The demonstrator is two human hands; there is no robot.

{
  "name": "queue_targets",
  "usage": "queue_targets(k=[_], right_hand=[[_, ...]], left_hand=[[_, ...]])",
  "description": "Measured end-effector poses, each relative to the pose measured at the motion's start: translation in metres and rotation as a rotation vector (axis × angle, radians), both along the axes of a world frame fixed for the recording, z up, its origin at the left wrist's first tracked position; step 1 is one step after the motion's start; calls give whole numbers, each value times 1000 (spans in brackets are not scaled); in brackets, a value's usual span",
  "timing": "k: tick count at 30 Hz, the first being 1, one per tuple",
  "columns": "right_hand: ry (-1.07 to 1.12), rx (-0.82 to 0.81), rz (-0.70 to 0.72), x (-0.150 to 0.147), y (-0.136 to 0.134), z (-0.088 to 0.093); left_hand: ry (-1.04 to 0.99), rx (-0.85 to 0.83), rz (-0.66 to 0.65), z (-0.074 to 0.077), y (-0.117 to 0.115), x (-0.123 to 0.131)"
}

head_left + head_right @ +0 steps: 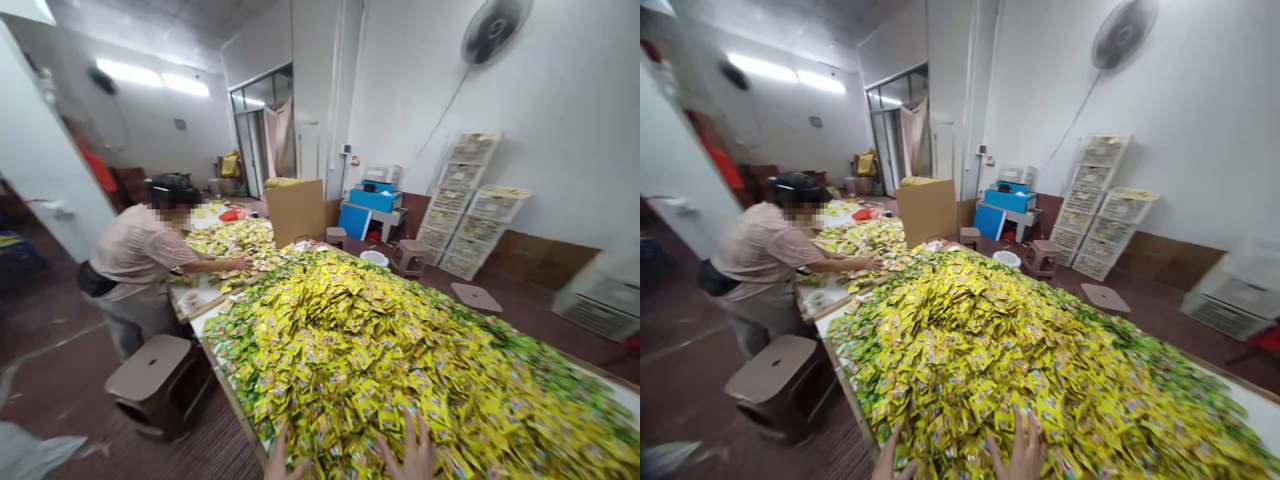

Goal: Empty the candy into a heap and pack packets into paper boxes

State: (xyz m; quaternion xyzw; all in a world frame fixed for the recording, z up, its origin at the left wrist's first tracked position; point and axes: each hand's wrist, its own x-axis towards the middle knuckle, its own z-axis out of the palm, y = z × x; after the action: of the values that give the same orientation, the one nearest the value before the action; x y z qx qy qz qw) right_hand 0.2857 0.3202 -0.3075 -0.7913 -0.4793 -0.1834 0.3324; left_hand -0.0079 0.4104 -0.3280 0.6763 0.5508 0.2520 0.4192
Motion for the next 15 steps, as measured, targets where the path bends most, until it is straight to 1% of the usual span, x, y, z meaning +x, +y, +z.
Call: queue_targets(k=[3, 5, 7, 9, 11, 12, 13, 15], right_hand=[[16, 42, 34, -11, 34, 17], [55, 49, 46, -23, 58, 28], [81, 53, 64, -34, 82, 42], [81, 57, 92, -39, 107, 58], [58, 47, 94, -37, 132, 73], [42, 36, 82, -33, 146, 80], [27, 21, 61, -29, 159, 86], [9, -22, 5, -20, 186, 95]], left_hand=[[-18, -2, 5, 16, 3, -19], [8, 38, 6, 33, 16, -27], [69, 110, -24, 55, 37, -26], [157, 196, -94, 81, 65, -13], [283, 296, -166, 106, 95, 11], [355, 358, -192, 115, 111, 26], [426, 425, -215, 123, 127, 41], [525, 574, -321, 131, 160, 71]])
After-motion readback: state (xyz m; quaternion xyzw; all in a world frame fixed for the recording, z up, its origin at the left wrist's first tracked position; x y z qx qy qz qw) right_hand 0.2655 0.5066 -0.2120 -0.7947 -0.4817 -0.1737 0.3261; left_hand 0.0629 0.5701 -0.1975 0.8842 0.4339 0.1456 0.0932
